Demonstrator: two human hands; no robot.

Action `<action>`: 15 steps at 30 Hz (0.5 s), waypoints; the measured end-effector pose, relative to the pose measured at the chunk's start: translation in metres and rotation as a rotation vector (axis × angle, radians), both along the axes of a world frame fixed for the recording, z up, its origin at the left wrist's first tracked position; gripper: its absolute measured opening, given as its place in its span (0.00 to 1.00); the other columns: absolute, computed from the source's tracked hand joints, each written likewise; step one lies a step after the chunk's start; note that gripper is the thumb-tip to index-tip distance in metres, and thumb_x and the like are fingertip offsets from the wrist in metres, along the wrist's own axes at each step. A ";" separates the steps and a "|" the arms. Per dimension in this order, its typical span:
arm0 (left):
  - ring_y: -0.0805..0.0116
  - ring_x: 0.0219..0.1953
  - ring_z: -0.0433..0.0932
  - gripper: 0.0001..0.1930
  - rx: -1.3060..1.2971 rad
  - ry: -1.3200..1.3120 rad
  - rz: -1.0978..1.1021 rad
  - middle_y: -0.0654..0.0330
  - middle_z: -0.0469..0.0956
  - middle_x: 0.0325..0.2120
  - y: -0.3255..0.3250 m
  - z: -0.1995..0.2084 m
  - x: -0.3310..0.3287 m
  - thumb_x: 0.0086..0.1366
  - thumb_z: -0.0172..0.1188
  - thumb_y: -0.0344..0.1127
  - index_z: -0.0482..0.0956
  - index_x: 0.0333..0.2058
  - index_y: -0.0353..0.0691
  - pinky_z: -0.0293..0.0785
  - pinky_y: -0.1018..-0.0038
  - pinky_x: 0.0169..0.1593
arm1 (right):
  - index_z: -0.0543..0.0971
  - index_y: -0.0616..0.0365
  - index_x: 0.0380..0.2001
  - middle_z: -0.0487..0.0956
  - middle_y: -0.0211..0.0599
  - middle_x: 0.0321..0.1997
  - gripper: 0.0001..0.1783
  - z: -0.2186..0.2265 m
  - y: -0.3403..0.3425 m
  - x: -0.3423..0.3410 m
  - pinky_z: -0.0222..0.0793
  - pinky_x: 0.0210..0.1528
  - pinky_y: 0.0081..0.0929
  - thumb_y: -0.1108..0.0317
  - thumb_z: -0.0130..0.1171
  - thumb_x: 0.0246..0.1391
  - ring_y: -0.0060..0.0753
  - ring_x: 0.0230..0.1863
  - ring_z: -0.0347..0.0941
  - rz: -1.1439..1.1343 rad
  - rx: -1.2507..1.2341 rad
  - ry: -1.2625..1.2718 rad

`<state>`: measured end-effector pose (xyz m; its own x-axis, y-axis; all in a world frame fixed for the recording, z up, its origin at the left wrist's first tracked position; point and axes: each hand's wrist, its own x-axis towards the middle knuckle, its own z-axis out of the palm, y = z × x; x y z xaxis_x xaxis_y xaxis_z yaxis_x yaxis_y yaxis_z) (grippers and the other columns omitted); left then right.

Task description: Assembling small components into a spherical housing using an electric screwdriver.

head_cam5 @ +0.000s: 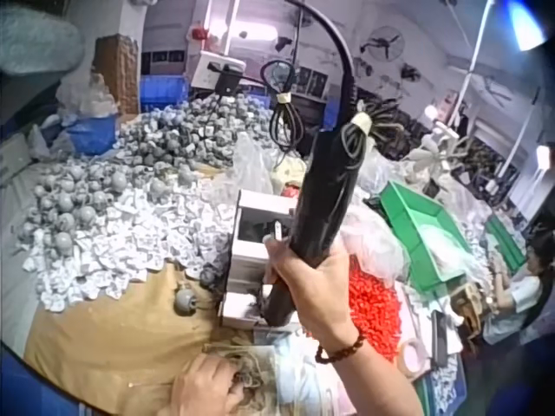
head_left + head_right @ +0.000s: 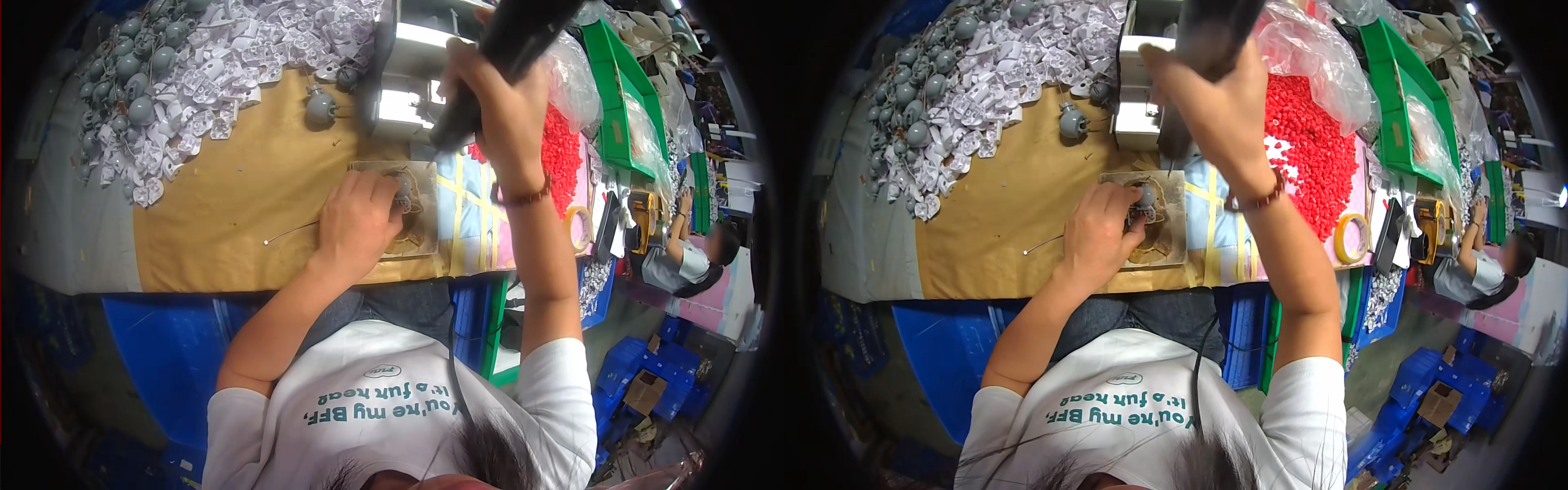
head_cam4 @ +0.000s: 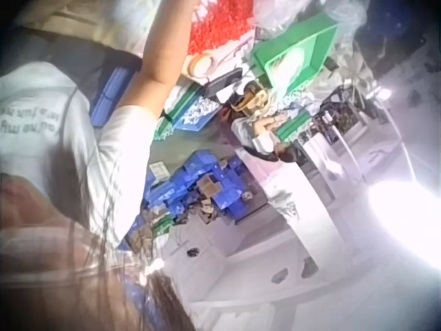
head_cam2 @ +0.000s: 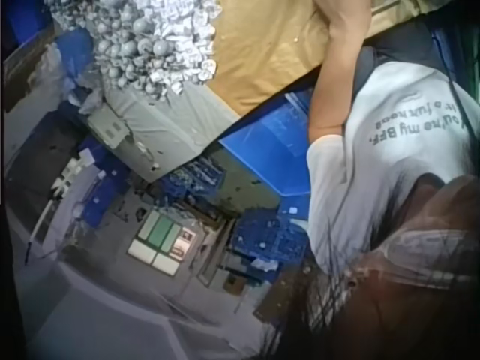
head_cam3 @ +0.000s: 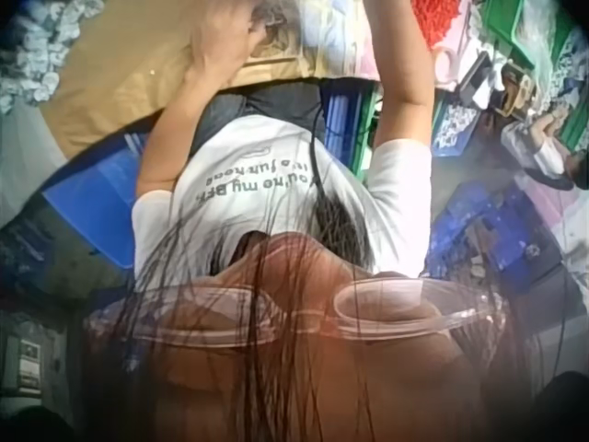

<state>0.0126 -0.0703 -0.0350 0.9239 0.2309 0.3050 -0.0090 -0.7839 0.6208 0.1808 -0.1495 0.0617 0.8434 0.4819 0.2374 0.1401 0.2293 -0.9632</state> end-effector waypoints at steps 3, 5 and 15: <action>0.54 0.41 0.75 0.19 0.010 -0.006 0.009 0.57 0.77 0.36 -0.002 -0.003 0.000 0.49 0.67 0.28 0.78 0.42 0.39 0.75 0.61 0.43 | 0.72 0.68 0.46 0.80 0.30 0.26 0.20 0.002 -0.013 -0.028 0.73 0.29 0.20 0.80 0.66 0.49 0.21 0.23 0.76 0.058 0.095 0.004; 0.54 0.41 0.75 0.19 0.019 -0.020 0.012 0.57 0.76 0.36 -0.001 -0.003 0.001 0.48 0.67 0.28 0.77 0.41 0.39 0.75 0.61 0.43 | 0.66 0.70 0.58 0.80 0.30 0.27 0.32 -0.006 -0.019 -0.043 0.74 0.32 0.21 0.83 0.65 0.49 0.21 0.25 0.76 0.095 0.127 -0.002; 0.54 0.39 0.73 0.19 0.036 -0.095 0.012 0.58 0.73 0.34 -0.001 -0.005 0.002 0.47 0.68 0.29 0.73 0.38 0.41 0.73 0.60 0.39 | 0.58 0.62 0.60 0.75 0.33 0.26 0.33 -0.033 -0.029 -0.056 0.70 0.39 0.29 0.83 0.59 0.53 0.25 0.26 0.73 0.143 -0.039 -0.305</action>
<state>0.0142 -0.0713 -0.0405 0.8876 0.2296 0.3993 -0.0566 -0.8060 0.5892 0.1250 -0.1789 0.0286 0.6596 0.6040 0.4473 0.3920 0.2313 -0.8904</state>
